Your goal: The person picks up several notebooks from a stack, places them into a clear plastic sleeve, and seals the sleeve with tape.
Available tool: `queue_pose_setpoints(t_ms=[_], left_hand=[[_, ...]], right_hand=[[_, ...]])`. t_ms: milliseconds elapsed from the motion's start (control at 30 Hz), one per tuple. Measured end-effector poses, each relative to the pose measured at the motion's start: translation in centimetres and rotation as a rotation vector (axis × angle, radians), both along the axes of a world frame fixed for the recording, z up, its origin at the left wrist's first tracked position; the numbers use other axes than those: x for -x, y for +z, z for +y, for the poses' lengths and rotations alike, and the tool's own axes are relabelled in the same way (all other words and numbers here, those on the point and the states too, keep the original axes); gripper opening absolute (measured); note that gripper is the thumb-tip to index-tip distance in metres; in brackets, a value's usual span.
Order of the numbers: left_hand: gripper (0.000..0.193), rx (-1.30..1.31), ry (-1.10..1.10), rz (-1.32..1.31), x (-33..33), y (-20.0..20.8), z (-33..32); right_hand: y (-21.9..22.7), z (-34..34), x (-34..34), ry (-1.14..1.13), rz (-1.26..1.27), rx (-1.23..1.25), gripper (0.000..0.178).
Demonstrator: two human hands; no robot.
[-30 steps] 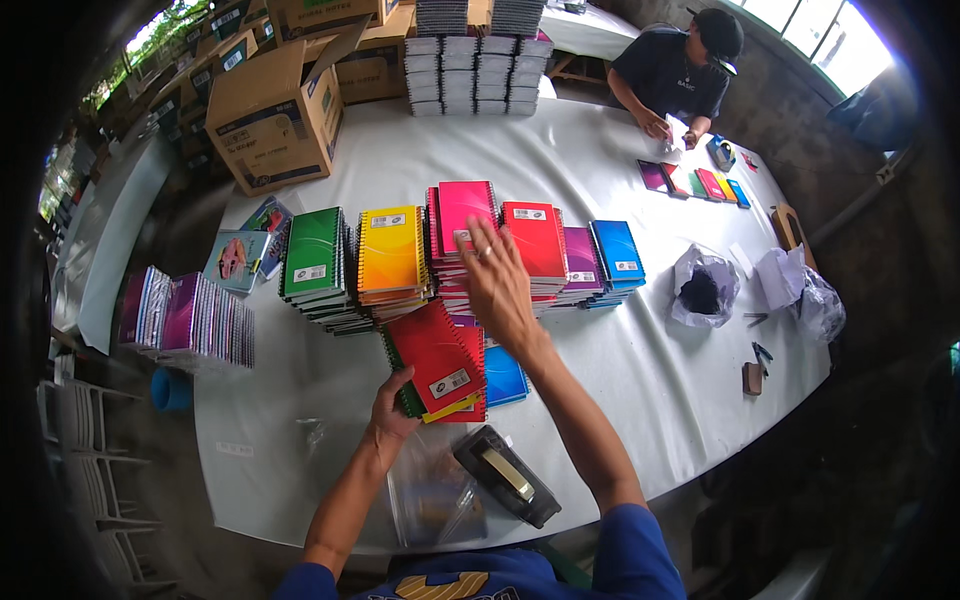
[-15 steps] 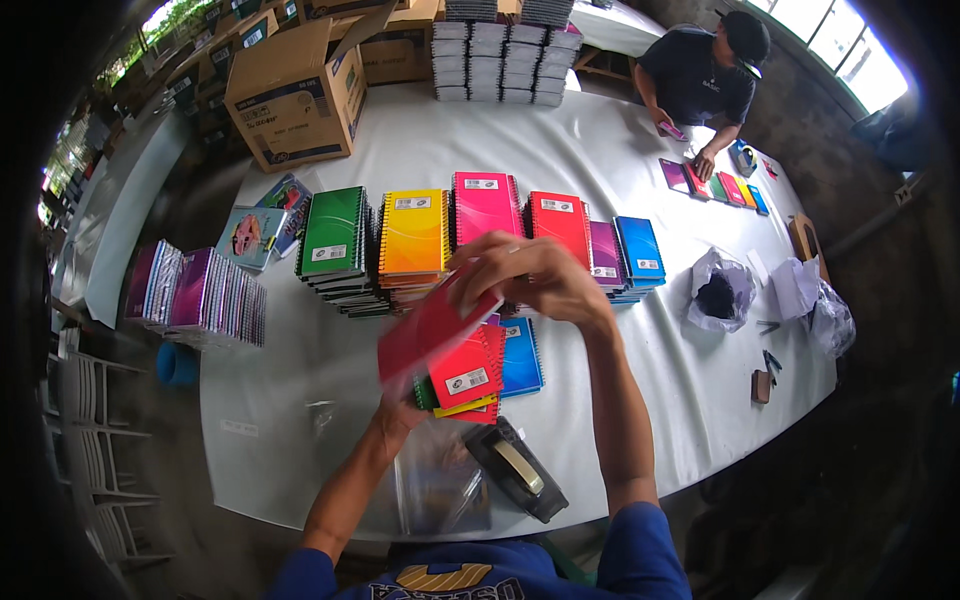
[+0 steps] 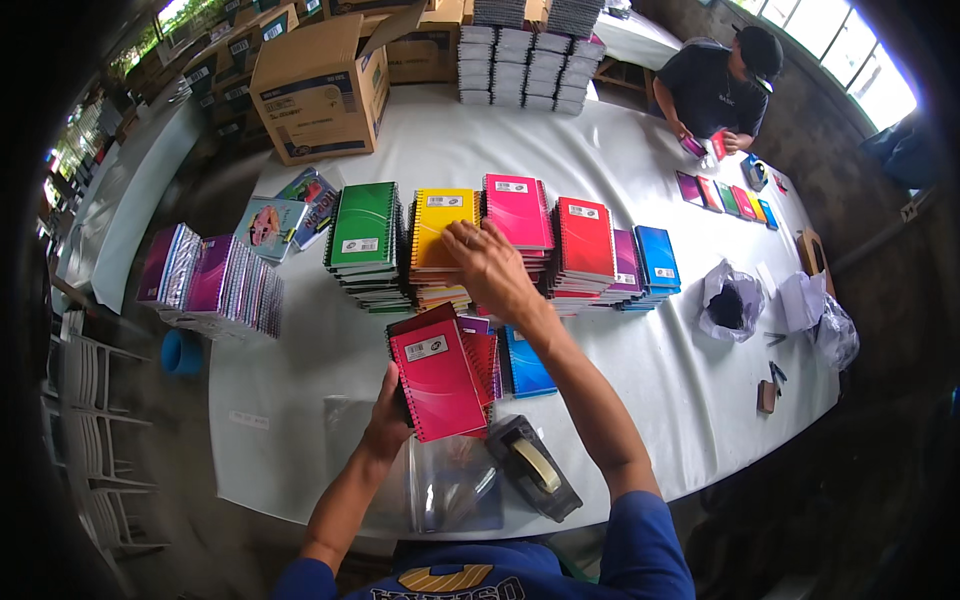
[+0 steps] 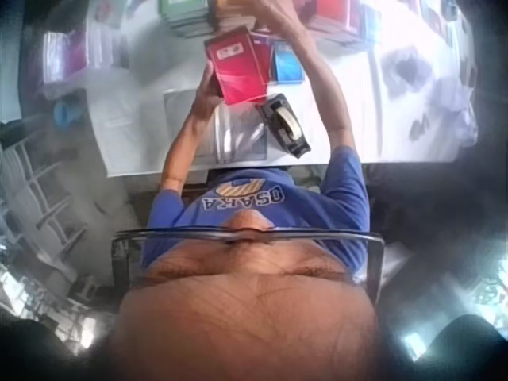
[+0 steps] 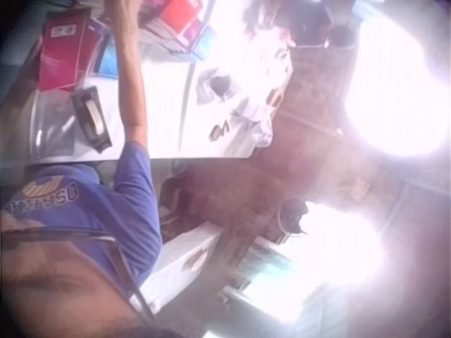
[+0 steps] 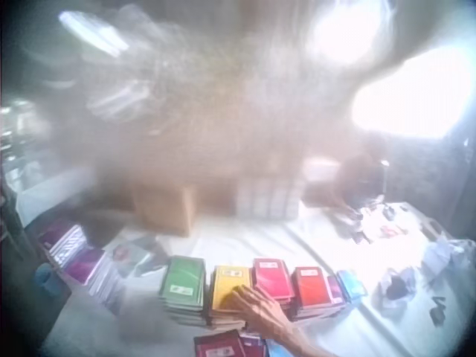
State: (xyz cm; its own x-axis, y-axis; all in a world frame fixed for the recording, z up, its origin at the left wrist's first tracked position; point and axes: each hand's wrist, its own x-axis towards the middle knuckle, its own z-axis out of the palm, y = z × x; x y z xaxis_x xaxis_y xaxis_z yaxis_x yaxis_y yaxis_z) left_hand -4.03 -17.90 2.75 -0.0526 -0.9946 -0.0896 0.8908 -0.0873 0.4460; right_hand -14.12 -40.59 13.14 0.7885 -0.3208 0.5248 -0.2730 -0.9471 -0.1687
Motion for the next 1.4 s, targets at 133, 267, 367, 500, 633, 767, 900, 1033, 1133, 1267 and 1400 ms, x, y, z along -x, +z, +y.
queue_pose_setpoints(t_ms=[133, 267, 367, 500, 633, 767, 900, 1033, 1133, 1267, 1400], left_hand=[[0.062, -0.042, 0.024, -0.062, 0.1, 1.8, -0.3], [0.062, -0.089, 0.025, -0.022, -0.6, 1.5, -0.3], [0.064, -0.082, -0.012, -0.043, 0.0, 0.2, -0.8], [0.067, -0.041, -0.072, -0.068, 3.0, 1.3, -2.5], [0.071, 0.084, -0.163, 0.098, 3.3, -1.8, -2.8], [0.072, -0.111, -0.140, -0.170, 4.9, 2.0, -2.6], [0.075, -0.231, -0.141, -0.272, 6.9, 3.1, -2.8], [0.075, -0.200, -0.109, -0.242, 6.2, 2.5, -2.3], [0.071, -0.327, -0.101, -0.359, 5.9, 3.2, -2.1], [0.067, -0.354, -0.093, -0.483, 5.9, 2.9, -1.8], [0.076, -0.323, -0.126, -0.374, 6.6, 3.9, -2.1]], right_hand=[[0.3, 1.2, 0.5, -0.030, 0.071, 0.162, 0.044], [4.7, 1.1, 2.1, 0.146, -0.124, -0.403, 0.029], [8.0, -0.2, 5.5, 0.631, -0.212, -0.887, 0.015], [6.3, -0.8, 6.6, 0.767, 0.038, -0.768, 0.016], [3.8, 0.8, 7.0, 0.496, 0.092, -0.543, 0.037], [1.8, -6.1, 17.4, 0.118, -0.527, -0.710, 0.042], [-5.4, -15.8, 28.8, -1.382, 0.072, -0.253, 0.080], [-8.5, -18.4, 29.2, -1.399, 0.137, -0.452, 0.081], [-7.5, -17.3, 26.9, -1.264, -0.136, -0.323, 0.046], [0.9, -13.2, 27.5, -0.627, -0.664, -0.748, 0.020], [10.0, -4.3, 21.8, -0.120, -0.412, -0.862, 0.047]])
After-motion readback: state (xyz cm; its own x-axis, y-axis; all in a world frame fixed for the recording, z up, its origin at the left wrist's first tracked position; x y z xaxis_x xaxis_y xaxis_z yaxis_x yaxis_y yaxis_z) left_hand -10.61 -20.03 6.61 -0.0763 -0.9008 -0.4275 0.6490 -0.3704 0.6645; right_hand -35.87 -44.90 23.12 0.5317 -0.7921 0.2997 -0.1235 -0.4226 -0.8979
